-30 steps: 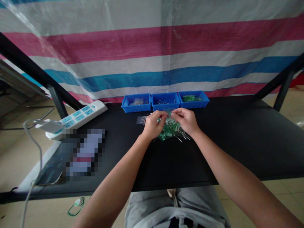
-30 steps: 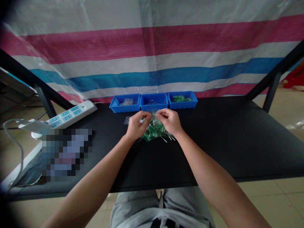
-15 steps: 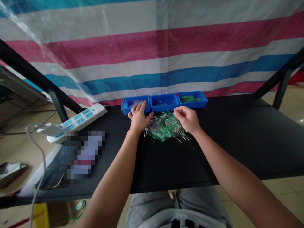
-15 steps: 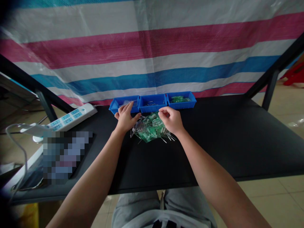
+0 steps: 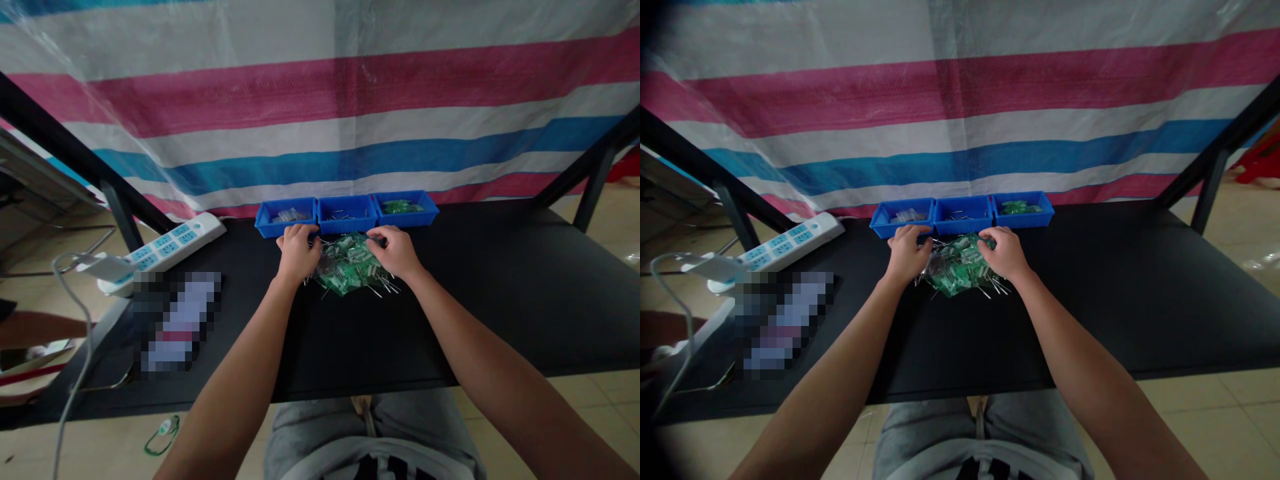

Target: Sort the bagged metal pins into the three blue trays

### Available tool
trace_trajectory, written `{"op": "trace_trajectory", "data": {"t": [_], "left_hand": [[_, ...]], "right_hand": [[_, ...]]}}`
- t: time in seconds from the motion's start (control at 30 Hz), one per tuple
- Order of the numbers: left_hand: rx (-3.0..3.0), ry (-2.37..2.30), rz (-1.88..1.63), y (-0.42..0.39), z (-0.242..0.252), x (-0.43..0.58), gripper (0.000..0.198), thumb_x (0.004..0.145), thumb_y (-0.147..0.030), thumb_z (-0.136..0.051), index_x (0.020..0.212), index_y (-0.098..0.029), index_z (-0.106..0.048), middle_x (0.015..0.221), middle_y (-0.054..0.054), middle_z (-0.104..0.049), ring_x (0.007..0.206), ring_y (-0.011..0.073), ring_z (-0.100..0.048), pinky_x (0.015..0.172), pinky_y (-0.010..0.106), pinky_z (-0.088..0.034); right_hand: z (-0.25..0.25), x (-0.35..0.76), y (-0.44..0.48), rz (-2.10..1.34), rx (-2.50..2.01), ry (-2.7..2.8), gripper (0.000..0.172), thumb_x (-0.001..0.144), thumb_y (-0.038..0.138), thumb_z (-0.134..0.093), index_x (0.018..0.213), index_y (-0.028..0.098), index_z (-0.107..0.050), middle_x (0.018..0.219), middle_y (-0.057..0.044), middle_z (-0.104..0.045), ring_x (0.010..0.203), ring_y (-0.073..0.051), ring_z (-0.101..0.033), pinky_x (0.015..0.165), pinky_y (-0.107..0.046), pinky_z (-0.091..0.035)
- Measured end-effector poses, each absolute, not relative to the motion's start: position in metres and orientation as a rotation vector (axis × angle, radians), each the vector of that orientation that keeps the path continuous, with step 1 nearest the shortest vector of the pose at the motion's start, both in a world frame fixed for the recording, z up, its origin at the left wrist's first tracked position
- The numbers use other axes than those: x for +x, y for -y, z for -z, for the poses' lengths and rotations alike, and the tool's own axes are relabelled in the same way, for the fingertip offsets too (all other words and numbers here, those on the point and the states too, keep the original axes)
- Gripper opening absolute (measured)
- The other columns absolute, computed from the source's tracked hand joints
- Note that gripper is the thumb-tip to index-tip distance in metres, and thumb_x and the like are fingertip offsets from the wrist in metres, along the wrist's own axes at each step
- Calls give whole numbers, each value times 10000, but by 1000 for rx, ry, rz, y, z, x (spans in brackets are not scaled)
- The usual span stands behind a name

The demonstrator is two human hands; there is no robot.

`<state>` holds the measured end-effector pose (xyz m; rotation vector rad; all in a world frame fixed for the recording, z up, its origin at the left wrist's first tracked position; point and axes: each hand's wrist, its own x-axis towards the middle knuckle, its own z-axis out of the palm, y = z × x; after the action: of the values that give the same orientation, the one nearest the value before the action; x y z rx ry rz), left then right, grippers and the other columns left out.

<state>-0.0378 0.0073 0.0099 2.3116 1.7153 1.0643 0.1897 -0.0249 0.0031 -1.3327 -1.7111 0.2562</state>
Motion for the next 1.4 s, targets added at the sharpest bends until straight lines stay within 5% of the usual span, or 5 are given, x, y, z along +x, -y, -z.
{"op": "trace_trajectory", "data": {"t": [0.2, 0.47, 0.87, 1.17, 1.4], "left_hand": [[2485, -1444, -564, -8, -22, -49, 344, 698, -141, -493, 947, -219, -717, 1009, 75, -717, 982, 281, -619, 884, 436, -438], [2460, -1394, -305, -10, -27, -68, 468, 639, -495, -696, 1037, -249, -714, 1149, 104, -642, 1065, 354, -554, 838, 466, -440], [1881, -1063, -1070, 1, -24, -35, 312, 697, -438, -727, 808, -178, -594, 655, -10, -602, 542, 115, -524, 525, 247, -403], [1455, -1022, -1161, 21, -23, 2, 411, 742, -568, -661, 698, -173, -560, 491, -28, -553, 394, 96, -503, 408, 227, -380], [1363, -945, -1127, 18, -19, 2, 276, 662, -343, -733, 845, -169, -622, 565, -39, -607, 451, 96, -525, 452, 223, -404]], "right_hand": [[3, 196, 21, -196, -1355, 1792, 108, 746, 249, -642, 817, 195, -704, 901, -77, -722, 872, -237, -633, 849, -410, -462], [7, 197, 19, -220, -1417, 1770, 137, 758, 259, -631, 843, 188, -712, 891, -81, -714, 822, -226, -615, 776, -387, -481], [-7, 184, 31, -287, -1254, 1717, 199, 795, 333, -607, 915, 207, -703, 831, -62, -701, 806, -218, -609, 761, -368, -482], [-19, 167, 46, -767, -1142, 1601, 245, 795, 393, -619, 674, 181, -639, 610, -3, -618, 560, -134, -519, 554, -276, -405], [-18, 175, 38, -876, -1156, 1419, 244, 730, 371, -657, 595, 176, -599, 529, 15, -566, 501, -116, -474, 521, -269, -379]]}}
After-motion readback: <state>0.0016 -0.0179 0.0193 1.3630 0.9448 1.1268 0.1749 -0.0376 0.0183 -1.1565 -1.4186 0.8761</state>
